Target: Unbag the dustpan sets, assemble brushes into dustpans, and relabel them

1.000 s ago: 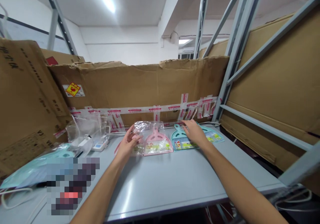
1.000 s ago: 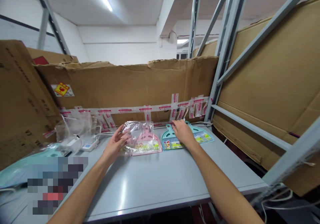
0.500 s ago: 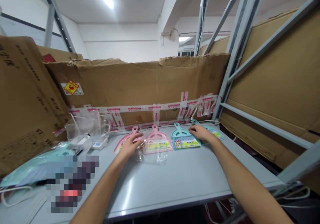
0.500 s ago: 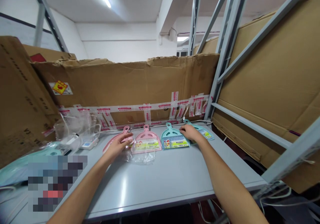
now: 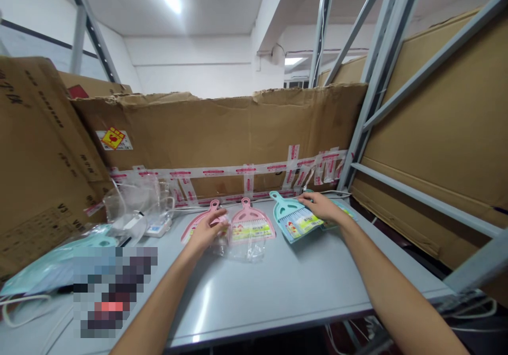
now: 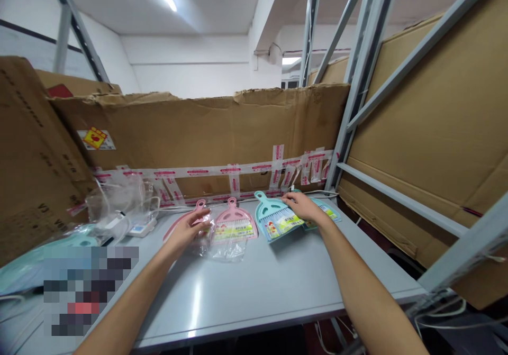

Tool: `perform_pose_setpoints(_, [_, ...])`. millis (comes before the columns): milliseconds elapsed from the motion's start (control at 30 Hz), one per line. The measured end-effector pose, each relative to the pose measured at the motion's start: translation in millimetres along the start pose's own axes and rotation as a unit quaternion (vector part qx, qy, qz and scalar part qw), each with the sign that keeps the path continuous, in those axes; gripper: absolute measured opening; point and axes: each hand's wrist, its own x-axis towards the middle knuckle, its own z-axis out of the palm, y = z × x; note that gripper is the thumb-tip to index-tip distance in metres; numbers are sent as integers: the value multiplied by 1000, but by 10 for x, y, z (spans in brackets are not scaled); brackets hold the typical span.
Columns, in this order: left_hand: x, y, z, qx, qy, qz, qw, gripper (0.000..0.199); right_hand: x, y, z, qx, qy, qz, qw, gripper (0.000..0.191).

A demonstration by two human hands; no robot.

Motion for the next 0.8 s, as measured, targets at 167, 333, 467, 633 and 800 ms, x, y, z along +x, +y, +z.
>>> perform_pose_setpoints(167, [0,11,-9,-29,-14,-12,999,75,-164,-375,41,126,-155,10,980,54])
perform_pose_setpoints(333, [-20,41,-55,-94,-31,-41,994,76,-238,-587,61,144,-218,-8,965,52])
perform_pose_setpoints(467, [-77,79,-26,-95,-61,-42,993,77,-223,-579,127,156,-219,-2,963,51])
perform_pose_setpoints(633, [-203,154,113,-81,-160,-11,984,77,-188,-599,262,145,-198,-21,969,44])
perform_pose_setpoints(800, [-269,149,224,-91,-235,8,968,81,-178,-721,386,155,-155,-38,975,39])
